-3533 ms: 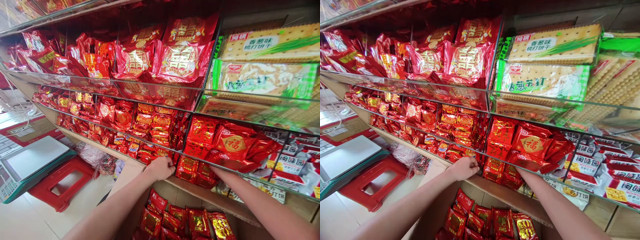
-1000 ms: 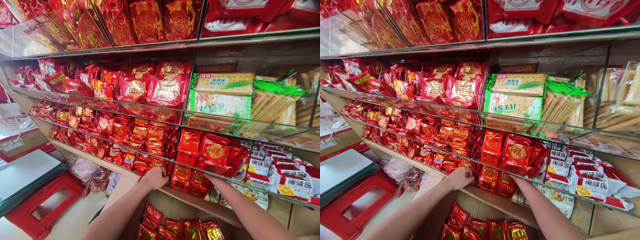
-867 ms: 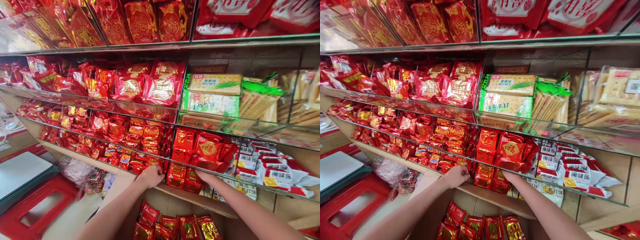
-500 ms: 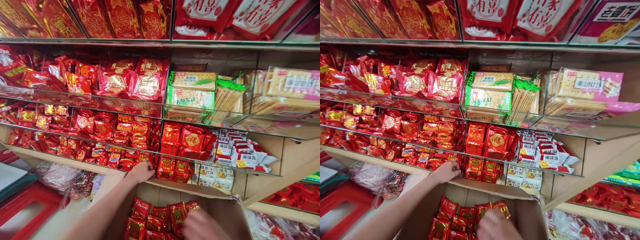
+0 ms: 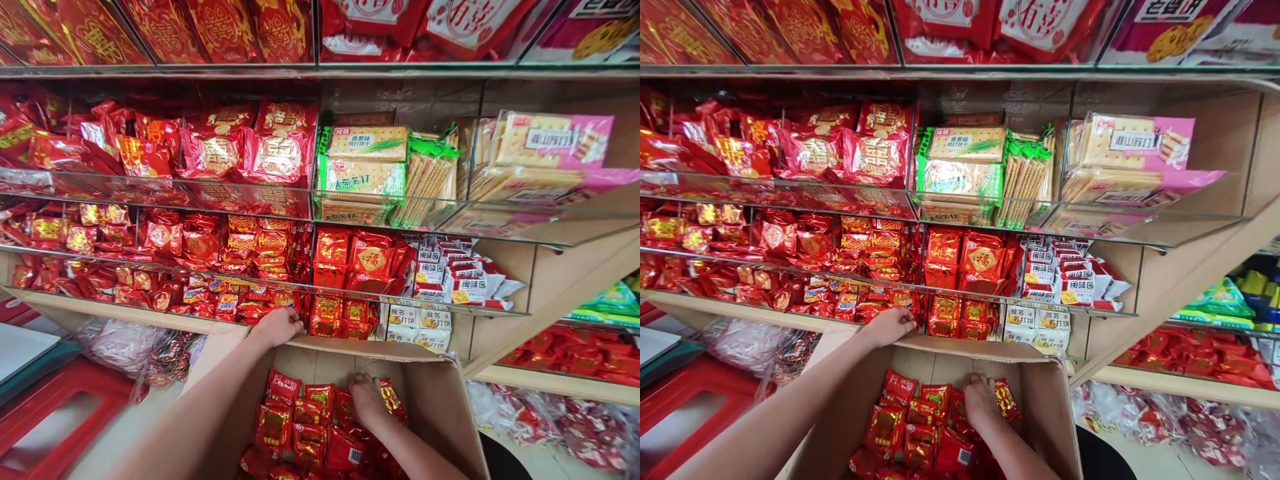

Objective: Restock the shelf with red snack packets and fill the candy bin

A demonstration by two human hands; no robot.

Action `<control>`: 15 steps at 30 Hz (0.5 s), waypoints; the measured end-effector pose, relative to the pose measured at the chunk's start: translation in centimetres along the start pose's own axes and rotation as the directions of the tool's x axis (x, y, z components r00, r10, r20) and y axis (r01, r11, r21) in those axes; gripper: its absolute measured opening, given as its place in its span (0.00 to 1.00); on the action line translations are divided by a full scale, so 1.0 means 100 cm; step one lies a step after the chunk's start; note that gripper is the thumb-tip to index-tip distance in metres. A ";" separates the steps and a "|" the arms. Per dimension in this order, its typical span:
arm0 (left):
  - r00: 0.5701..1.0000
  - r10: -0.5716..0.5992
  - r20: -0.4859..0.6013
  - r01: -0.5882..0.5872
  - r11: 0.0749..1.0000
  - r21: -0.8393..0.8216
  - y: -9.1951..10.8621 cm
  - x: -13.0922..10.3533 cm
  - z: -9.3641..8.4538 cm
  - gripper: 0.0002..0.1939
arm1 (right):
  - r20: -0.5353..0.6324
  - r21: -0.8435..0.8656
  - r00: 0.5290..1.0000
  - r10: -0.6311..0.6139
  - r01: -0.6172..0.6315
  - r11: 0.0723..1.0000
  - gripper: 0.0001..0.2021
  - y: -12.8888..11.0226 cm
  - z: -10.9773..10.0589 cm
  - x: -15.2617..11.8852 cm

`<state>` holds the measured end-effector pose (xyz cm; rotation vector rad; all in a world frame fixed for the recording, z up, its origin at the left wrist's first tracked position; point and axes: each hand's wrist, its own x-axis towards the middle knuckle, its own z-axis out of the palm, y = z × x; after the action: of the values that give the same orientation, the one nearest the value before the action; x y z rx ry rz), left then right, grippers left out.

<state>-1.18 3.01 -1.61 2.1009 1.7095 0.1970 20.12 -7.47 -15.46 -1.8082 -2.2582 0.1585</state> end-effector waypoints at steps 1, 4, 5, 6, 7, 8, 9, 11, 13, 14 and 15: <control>1.000 0.000 0.001 0.000 1.000 -0.001 -0.001 0.001 0.000 0.14 | 0.017 0.010 1.000 0.011 -0.011 1.000 0.10 -0.003 -0.004 -0.003; 1.000 0.002 0.008 -0.002 1.000 -0.001 -0.002 0.003 0.001 0.15 | 0.069 0.091 0.997 0.031 -0.037 0.995 0.10 -0.013 -0.028 -0.013; 1.000 0.004 0.011 -0.004 1.000 -0.002 -0.002 0.003 0.001 0.15 | 0.091 0.164 0.995 0.029 -0.044 0.985 0.09 -0.016 -0.040 -0.017; 1.000 0.006 0.015 -0.006 1.000 -0.003 -0.001 0.003 0.001 0.15 | 0.118 0.278 0.993 0.023 -0.055 0.959 0.07 -0.019 -0.053 -0.021; 1.000 0.008 0.020 -0.008 1.000 -0.004 -0.001 0.003 0.001 0.15 | 0.144 0.422 0.989 0.013 -0.073 0.904 0.06 -0.021 -0.067 -0.024; 1.000 0.008 0.026 -0.008 1.000 -0.007 -0.001 0.004 0.001 0.15 | 0.164 0.573 0.986 0.006 -0.101 0.813 0.06 -0.023 -0.081 -0.027; 0.999 0.007 0.032 -0.006 1.000 -0.009 0.000 0.004 0.001 0.15 | 0.184 0.712 0.983 0.014 -0.143 0.688 0.08 -0.025 -0.094 -0.029; 0.999 0.002 0.043 -0.001 1.000 -0.015 0.001 0.005 0.002 0.16 | 0.220 0.872 0.974 0.061 -0.224 0.434 0.12 -0.028 -0.118 -0.033; 0.999 -0.001 0.047 0.002 1.000 -0.023 0.001 0.005 0.002 0.15 | 0.248 0.928 0.965 0.087 -0.262 0.265 0.14 -0.029 -0.135 -0.033; 0.999 0.000 0.046 0.002 1.000 -0.029 0.001 0.005 0.002 0.15 | 0.254 0.940 0.964 0.078 -0.265 0.215 0.14 -0.030 -0.141 -0.032; 0.999 0.003 0.044 -0.001 0.999 -0.036 0.001 0.004 0.002 0.15 | 0.251 0.947 0.966 0.066 -0.259 0.189 0.15 -0.029 -0.145 -0.031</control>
<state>-0.87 3.36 -1.84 2.0655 1.6665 0.1798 21.72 -12.13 -1.14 -1.1957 -1.2625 1.4752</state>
